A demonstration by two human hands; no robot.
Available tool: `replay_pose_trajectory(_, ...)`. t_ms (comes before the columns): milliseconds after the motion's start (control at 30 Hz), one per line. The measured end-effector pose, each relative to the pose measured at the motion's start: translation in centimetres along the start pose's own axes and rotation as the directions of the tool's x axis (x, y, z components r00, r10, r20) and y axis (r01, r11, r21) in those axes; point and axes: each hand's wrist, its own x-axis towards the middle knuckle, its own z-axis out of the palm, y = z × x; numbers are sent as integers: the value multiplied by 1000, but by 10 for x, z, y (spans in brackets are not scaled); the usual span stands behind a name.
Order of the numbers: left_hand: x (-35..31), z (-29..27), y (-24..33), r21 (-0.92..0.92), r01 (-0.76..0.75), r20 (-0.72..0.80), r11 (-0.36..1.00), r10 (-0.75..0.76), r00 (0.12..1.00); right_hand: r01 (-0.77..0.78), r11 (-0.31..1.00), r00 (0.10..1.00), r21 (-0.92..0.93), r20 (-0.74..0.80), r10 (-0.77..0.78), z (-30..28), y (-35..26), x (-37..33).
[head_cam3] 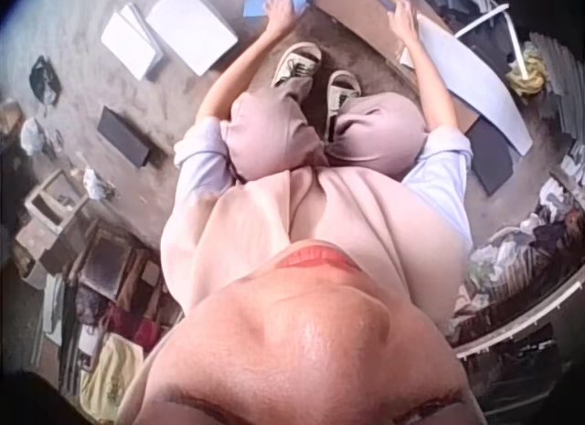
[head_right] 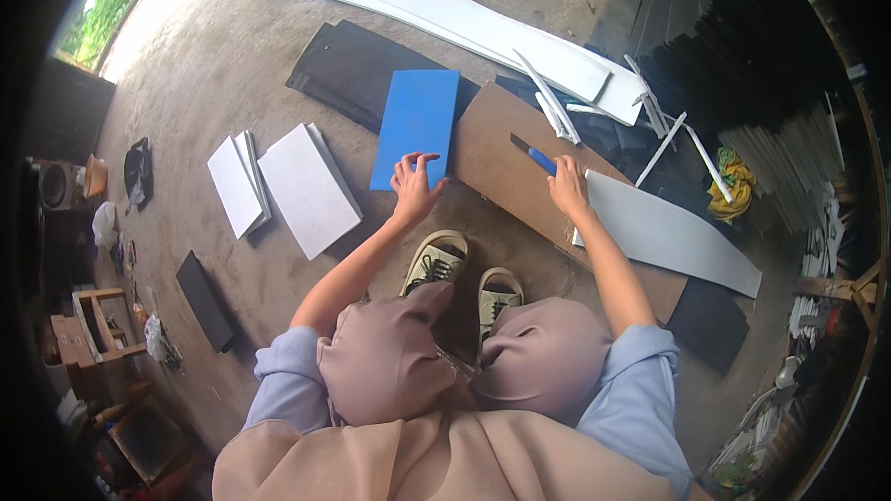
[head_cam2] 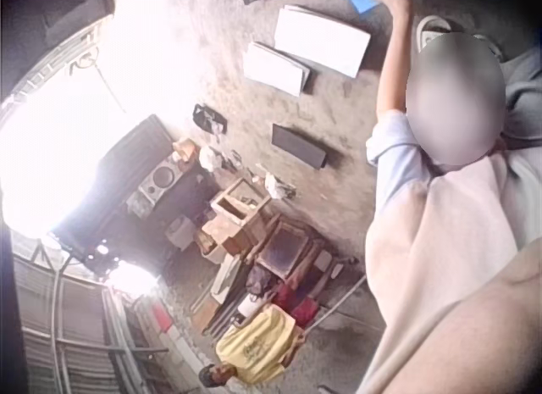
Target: The person sits on the floor and uses a blue utility knife to cut white foam sheets to size, using a blue folder as a template. They repeatedly align the template, score the foam, and snap off the cut pieces, stacking the finished sheets.
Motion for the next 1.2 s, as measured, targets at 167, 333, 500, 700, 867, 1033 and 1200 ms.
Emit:
replay_pose_trajectory(167,3,22,10,67,-33,-3,997,34,999,74,988,992,-137,-95,-87,19,-14,-8)
replay_pose_trajectory(333,19,35,29,42,-101,-22,994,102,995,57,998,984,-34,-167,-62,15,4,-21)
replay_pose_trajectory(500,36,72,71,-405,-129,241,905,241,940,-259,885,815,386,-406,415,2,35,-78)
replay_pose_trajectory(700,-3,159,141,-492,-72,541,868,369,756,-577,501,500,645,-207,841,13,112,-168)
replay_pose_trajectory(867,-15,194,166,-374,118,558,920,121,821,-537,431,438,725,-196,877,24,114,-193)
replay_pose_trajectory(1033,-11,194,182,-421,498,698,758,-79,712,-529,355,447,771,-103,889,7,93,-181)
replay_pose_trajectory(1200,-16,190,202,-576,435,575,692,-35,817,-565,515,473,645,-258,842,-20,72,-164)
